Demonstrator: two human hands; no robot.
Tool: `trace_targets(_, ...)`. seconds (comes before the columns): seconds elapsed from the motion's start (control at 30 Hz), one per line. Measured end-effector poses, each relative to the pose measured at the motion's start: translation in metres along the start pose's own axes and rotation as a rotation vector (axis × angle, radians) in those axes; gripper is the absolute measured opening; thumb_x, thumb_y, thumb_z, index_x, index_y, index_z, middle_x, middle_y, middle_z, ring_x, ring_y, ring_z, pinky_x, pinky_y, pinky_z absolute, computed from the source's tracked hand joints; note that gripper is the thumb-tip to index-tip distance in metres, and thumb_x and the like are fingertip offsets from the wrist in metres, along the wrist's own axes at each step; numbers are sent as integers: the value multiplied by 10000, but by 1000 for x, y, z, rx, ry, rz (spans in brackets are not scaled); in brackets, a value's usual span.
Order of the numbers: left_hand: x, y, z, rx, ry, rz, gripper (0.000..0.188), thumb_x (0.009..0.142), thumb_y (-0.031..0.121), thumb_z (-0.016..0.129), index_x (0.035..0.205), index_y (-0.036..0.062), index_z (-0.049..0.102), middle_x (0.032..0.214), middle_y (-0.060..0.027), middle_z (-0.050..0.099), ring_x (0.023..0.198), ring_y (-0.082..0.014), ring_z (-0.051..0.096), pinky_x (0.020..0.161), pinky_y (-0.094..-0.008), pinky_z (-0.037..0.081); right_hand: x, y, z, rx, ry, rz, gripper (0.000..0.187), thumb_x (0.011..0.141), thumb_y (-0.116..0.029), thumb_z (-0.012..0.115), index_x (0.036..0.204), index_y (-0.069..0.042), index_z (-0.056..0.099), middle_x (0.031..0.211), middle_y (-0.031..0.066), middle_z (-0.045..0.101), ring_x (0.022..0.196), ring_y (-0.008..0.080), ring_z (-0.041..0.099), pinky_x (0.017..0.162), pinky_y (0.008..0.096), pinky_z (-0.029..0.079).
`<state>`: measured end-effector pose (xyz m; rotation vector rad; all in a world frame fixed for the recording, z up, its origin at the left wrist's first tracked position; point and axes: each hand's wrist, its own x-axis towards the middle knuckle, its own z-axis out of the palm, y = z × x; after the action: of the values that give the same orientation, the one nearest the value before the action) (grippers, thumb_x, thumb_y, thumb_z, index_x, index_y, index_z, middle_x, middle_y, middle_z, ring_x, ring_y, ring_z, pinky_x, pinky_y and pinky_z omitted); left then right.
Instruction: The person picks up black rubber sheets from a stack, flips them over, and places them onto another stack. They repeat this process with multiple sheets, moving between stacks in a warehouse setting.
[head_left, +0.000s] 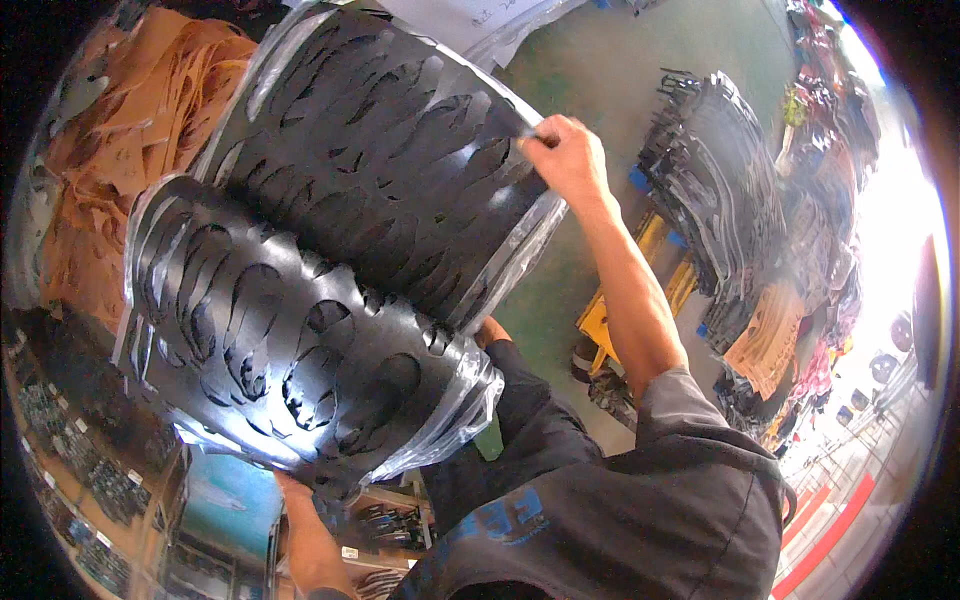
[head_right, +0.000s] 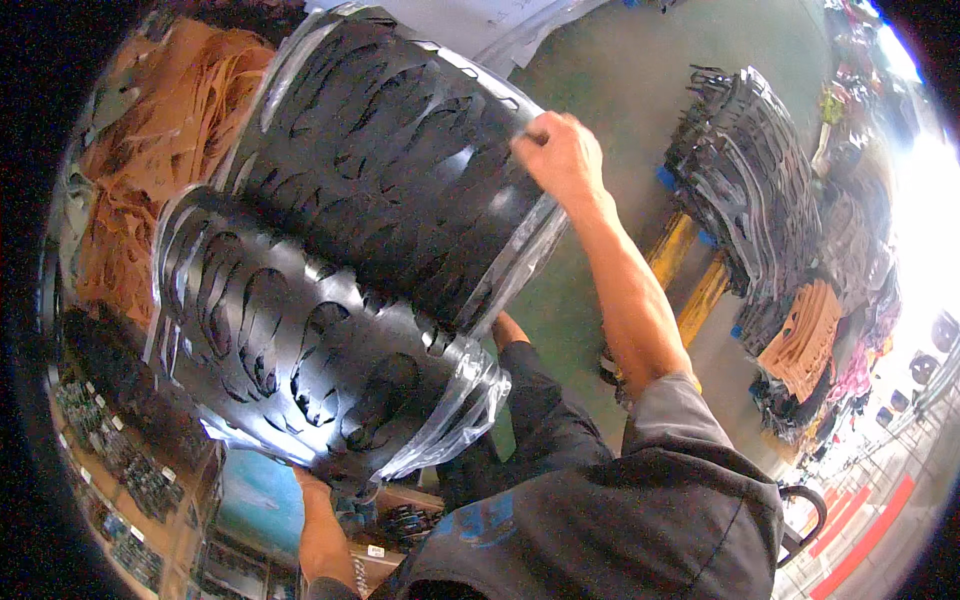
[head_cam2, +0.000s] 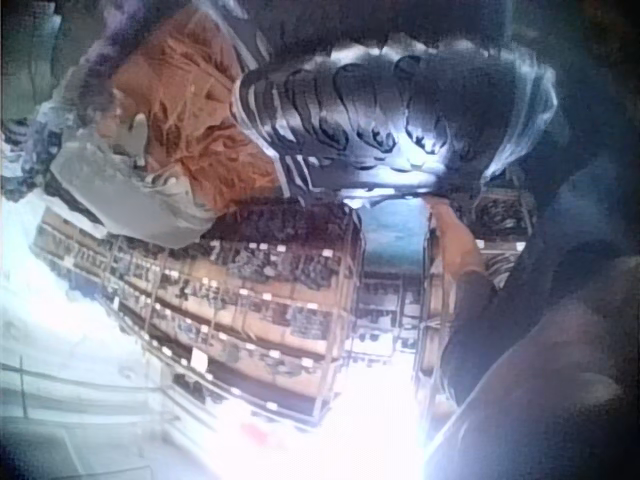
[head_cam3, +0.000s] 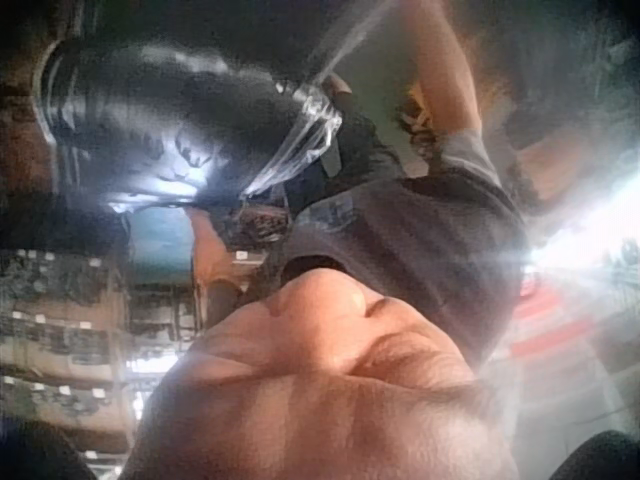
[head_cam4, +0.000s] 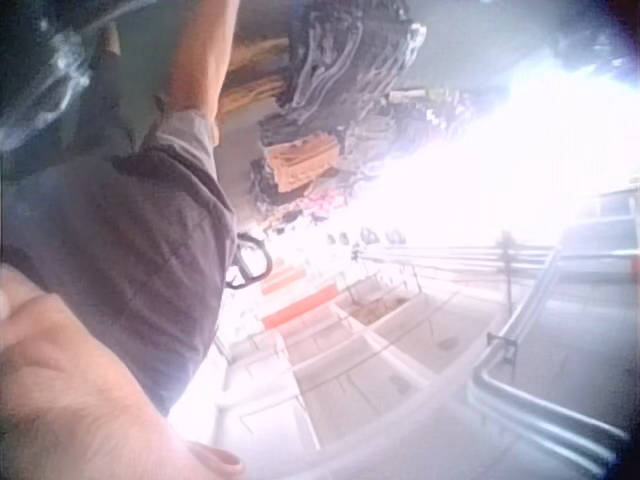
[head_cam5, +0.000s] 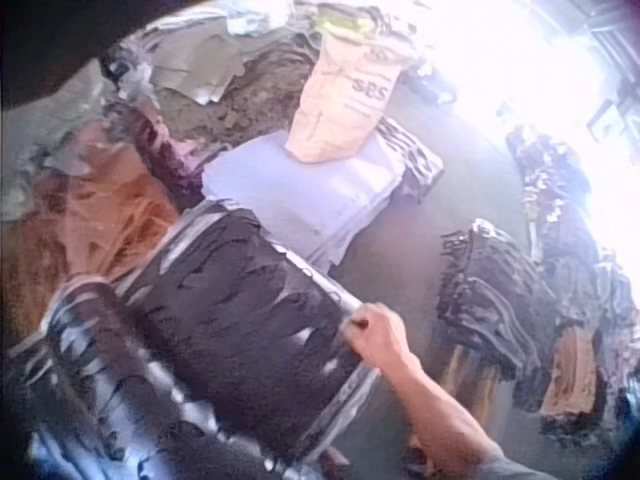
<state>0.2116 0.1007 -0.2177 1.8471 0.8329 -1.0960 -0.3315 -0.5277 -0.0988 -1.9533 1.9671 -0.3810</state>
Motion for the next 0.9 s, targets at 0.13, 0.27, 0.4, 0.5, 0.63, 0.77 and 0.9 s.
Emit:
trace_targets(0.13, -4, -1, 8, -56, -64, -48, 734, 923, 679, 429, 1392, 137, 589, 1420, -103, 578, 1275, -366, 543, 1003, -572, 488, -140, -163, -52, 324, -556, -710, 228, 808, -206, 715, 694, -29, 628, 718, 80, 610, 642, 247, 630, 589, 375, 511)
trace_targets(0.27, 3, -2, 3, -60, -170, -61, 729, 928, 673, 434, 1392, 132, 588, 1423, -107, 575, 1285, -369, 538, 1013, -573, 482, -310, -245, 13, 528, -753, -837, 222, 729, -213, 696, 849, -44, 615, 860, 113, 604, 764, 283, 630, 581, 402, 530)
trace_targets(0.4, 16, -8, -11, -116, -281, -65, 735, 969, 648, 395, 1462, 121, 533, 1478, -109, 537, 1320, -374, 513, 1080, -566, 433, -324, -194, 57, 551, -1261, -802, 411, 873, -309, 703, 1137, 5, 684, 1102, 163, 686, 1018, 333, 686, 824, 435, 580)
trace_targets(0.5, 20, -11, -15, -2, -367, -9, 692, 959, 603, 482, 1461, 130, 541, 1466, -92, 547, 1299, -350, 534, 1073, -537, 439, -211, -123, 33, 1185, -1241, -519, 293, 941, -337, 689, 1074, -83, 746, 1003, 131, 737, 961, 309, 711, 821, 400, 579)
trace_targets(0.63, 12, -5, -10, 19, -59, 7, 650, 963, 564, 500, 1429, 116, 569, 1448, -89, 563, 1292, -333, 540, 1087, -491, 426, -32, -36, 32, 49, -308, -123, 467, 885, -314, 697, 1227, 0, 639, 1273, 225, 644, 1202, 397, 600, 1018, 500, 486)
trace_targets(0.77, 9, 0, -11, 9, -46, 6, 693, 959, 610, 461, 1414, 102, 587, 1471, -102, 551, 1355, -312, 490, 1148, -503, 347, 25, 44, 63, -186, -284, 62, 704, 841, -468, 750, 1332, 3, 571, 1282, 243, 633, 1229, 386, 595, 993, 484, 493)
trace_targets(0.9, 13, 3, -18, 85, -112, -29, 704, 966, 619, 440, 1420, 98, 577, 1485, -100, 540, 1351, -319, 492, 1147, -509, 350, 24, 54, 37, 17, -383, 138, 458, 849, -412, 759, 1116, -43, 710, 963, 162, 736, 907, 314, 718, 862, 428, 552)
